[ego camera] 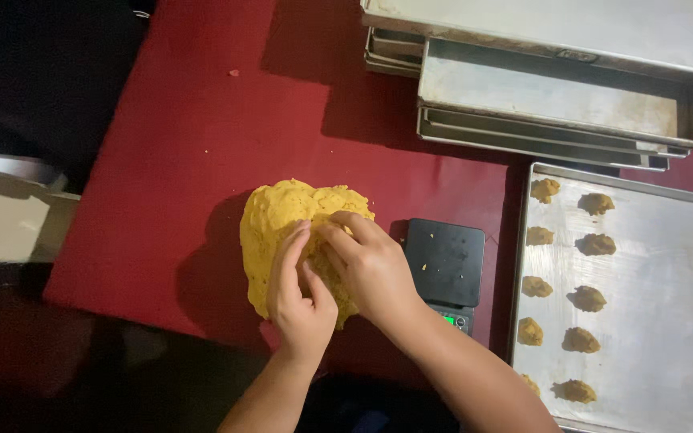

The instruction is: The person portions a large mass of yellow dough into small, uniform pieces using a digital scale. Each piece is weighed, adjusted to the target weight, and then placed onto a metal baking tray.

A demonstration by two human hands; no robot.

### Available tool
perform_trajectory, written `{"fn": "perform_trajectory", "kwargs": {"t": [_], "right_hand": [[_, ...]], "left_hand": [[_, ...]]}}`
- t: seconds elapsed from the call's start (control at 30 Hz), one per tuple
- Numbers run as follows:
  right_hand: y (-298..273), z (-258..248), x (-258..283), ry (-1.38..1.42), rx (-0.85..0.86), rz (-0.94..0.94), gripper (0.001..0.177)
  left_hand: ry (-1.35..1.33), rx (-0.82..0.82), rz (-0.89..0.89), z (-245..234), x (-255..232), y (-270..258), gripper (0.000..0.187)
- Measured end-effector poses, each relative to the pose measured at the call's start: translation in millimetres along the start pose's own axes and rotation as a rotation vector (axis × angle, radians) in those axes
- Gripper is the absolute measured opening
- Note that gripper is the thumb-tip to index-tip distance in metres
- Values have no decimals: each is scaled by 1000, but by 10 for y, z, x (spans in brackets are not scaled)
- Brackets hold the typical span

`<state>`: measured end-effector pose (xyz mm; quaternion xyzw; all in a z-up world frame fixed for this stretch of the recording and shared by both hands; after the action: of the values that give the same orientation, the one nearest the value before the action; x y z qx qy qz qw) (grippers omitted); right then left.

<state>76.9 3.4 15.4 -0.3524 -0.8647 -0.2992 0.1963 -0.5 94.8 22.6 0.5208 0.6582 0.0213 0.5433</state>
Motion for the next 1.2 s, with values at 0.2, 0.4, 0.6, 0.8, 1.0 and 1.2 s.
{"fn": "perform_trajectory", "kwargs": {"t": [0.2, 0.4, 0.6, 0.8, 1.0, 1.2], "right_hand": [[103, -87, -134, 202, -47, 131, 17], [-73, -376, -466, 784, -58, 567, 12], [-397, -914, -558, 508, -38, 605, 19], [-848, -840, -893, -120, 49, 279, 32], [-937, -834, -974, -304, 49, 149, 21], [-1019, -1179, -825, -69, -107, 324, 35]], "left_hand": [[-47, -18, 46, -12, -1, 33, 31], [-75, 6, 28, -54, -52, 74, 29], [-134, -4, 56, -1, -260, 9, 22], [-360, 230, 160, 448, -401, -257, 20], [-415, 236, 228, 916, -361, -439, 21], [-525, 320, 294, 961, -383, -458, 25]]}}
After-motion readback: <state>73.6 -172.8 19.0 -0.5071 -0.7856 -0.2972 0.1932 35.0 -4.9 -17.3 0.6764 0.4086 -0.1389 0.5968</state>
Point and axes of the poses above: each hand's wrist, its own y-axis towards the middle knuckle, its own z-axis out of the palm, x = y × z, the point moved 3 cm from there along y, towards the middle knuckle, and after that the axes turned 3 degrees about z, right-handed, at the moved point
